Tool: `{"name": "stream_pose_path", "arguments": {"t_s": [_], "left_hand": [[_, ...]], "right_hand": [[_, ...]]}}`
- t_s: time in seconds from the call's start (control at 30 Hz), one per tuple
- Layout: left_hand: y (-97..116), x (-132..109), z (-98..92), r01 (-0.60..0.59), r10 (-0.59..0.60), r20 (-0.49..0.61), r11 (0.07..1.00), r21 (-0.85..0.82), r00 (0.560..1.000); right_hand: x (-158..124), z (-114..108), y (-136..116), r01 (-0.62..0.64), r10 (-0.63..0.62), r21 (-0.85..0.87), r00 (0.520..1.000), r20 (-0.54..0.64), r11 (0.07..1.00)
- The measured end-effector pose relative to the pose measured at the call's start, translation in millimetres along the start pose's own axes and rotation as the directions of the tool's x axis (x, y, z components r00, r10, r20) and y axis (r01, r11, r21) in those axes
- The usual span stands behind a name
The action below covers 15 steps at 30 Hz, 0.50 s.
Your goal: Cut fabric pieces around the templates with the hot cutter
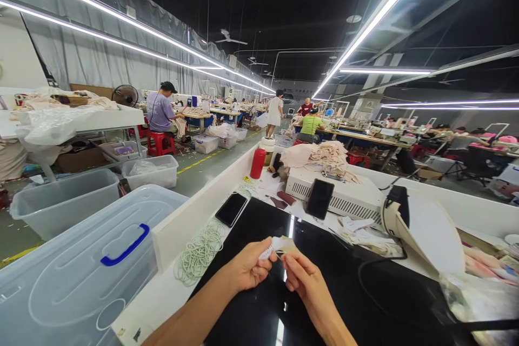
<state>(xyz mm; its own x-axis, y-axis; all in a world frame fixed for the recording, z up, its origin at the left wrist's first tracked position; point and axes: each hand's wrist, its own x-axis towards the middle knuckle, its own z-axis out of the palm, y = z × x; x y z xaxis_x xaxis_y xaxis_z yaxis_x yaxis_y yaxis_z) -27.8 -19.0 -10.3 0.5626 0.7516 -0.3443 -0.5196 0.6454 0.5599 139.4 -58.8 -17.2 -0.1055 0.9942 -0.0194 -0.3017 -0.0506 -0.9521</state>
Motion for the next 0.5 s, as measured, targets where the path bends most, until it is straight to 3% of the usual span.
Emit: {"name": "stream_pose_path", "arguments": {"t_s": [0.13, 0.27, 0.5], "left_hand": [[1, -2, 0.6, -0.024, 0.024, 0.004, 0.997, 0.067, 1.000], [-2, -6, 2.5, -0.020, 0.013, 0.040, 0.984, 0.177, 0.999], [-1, -11, 3.3, 0.055, -0.100, 0.153, 0.960, 0.274, 0.983]], "right_hand": [[-1, 1, -4, 0.053, -0.053, 0.014, 0.999, -0.004, 0.998], [0, 0, -3, 0.101, -0.093, 0.052, 0.985, -0.148, 0.994], [6, -20, 1, 0.172, -0.139, 0.021, 0.858, -0.495, 0.985]]}}
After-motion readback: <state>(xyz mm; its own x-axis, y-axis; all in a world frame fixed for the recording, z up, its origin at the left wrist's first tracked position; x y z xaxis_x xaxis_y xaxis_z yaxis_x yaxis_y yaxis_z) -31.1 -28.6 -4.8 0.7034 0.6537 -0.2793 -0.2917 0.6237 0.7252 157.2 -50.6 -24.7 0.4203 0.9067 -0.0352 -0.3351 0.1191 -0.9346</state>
